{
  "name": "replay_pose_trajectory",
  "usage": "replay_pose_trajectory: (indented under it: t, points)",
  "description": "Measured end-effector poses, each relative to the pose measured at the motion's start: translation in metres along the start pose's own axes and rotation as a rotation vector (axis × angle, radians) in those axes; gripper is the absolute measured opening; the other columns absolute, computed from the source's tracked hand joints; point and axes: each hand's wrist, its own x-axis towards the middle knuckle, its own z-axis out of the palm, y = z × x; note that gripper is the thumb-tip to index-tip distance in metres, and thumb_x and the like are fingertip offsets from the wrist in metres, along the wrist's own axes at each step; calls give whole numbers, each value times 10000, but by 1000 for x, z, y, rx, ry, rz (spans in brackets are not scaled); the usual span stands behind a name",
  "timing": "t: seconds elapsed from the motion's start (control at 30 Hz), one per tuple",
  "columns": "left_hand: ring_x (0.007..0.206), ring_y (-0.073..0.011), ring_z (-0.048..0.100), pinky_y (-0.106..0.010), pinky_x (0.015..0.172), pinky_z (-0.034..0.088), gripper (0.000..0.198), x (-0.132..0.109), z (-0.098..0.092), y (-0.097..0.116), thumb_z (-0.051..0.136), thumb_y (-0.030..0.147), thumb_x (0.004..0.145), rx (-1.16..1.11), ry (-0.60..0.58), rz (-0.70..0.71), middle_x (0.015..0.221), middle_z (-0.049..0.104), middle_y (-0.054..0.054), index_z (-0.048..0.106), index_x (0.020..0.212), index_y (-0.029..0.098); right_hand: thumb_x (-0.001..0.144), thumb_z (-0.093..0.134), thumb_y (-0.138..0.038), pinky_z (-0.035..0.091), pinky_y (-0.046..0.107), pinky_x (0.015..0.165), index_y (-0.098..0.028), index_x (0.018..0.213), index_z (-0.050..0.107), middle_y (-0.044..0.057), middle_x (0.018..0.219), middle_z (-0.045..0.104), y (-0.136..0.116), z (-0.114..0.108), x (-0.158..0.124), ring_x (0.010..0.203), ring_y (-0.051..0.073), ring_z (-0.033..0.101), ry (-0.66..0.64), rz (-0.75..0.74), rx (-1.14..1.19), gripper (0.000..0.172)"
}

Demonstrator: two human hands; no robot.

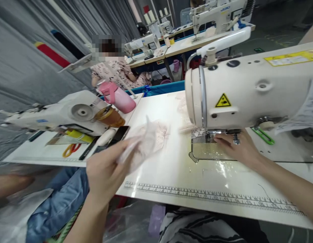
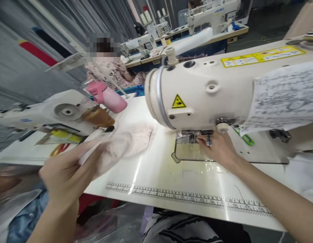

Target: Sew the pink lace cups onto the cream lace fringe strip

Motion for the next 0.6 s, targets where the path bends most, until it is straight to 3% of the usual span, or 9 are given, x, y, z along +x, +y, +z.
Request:
replay_pose_trajectory:
  t: [0.07, 0.17, 0.27, 0.33, 0.43, 0.5, 0.6]
  points:
    - [569, -160, 616, -266, 515, 488, 151, -2, 7, 26, 607, 390, 861, -121, -138, 68, 704, 690, 41, 729, 906, 315, 920, 481, -371, 473, 423, 760, -178, 923, 736, 75, 793, 723, -3, -4, 3, 743, 244, 653, -23, -2, 5, 320]
    - [421, -111, 467, -225, 376, 359, 311, 3, 41, 48, 538, 449, 900, -308, -388, -43, 498, 524, 39, 668, 702, 247, 921, 479, -340, 464, 440, 806, -196, 901, 737, 59, 774, 719, -7, -8, 6, 706, 224, 642, -18, 13, 3, 296]
    - [451, -101, 440, -220, 422, 362, 465, 11, 90, 45, 415, 482, 948, -341, -685, -45, 513, 474, 25, 576, 619, 196, 916, 475, -300, 445, 452, 847, -230, 883, 733, 45, 789, 716, -7, -9, 7, 775, 236, 636, -29, 16, -5, 269]
    - [472, -106, 472, -218, 440, 360, 385, 12, 117, 35, 423, 463, 951, -182, -805, 42, 553, 526, 22, 650, 781, 202, 906, 480, -294, 444, 453, 840, -224, 864, 728, 53, 812, 713, -5, -7, 7, 815, 251, 627, -30, 28, -11, 261]
    - [598, -155, 581, -244, 492, 416, 247, 7, 137, 23, 496, 360, 930, 192, -554, 233, 720, 654, -30, 670, 990, 196, 872, 517, -300, 453, 443, 803, -207, 811, 718, 67, 820, 707, -2, -4, 6, 816, 263, 616, 2, 71, -27, 230]
    - [754, -184, 634, -281, 599, 497, 219, -1, 140, 25, 476, 275, 944, 236, -402, 413, 867, 690, -63, 661, 1010, 178, 853, 522, -276, 461, 415, 765, -202, 758, 710, 65, 794, 702, -1, -3, 4, 784, 249, 614, 19, 84, -37, 223]
    - [1009, -194, 637, -330, 840, 543, 231, -15, 143, 37, 457, 233, 960, 58, -451, 711, 1070, 689, -74, 634, 1087, 155, 840, 476, -217, 464, 375, 735, -203, 724, 714, 47, 738, 701, -2, -4, 1, 696, 205, 609, 47, 31, -70, 265]
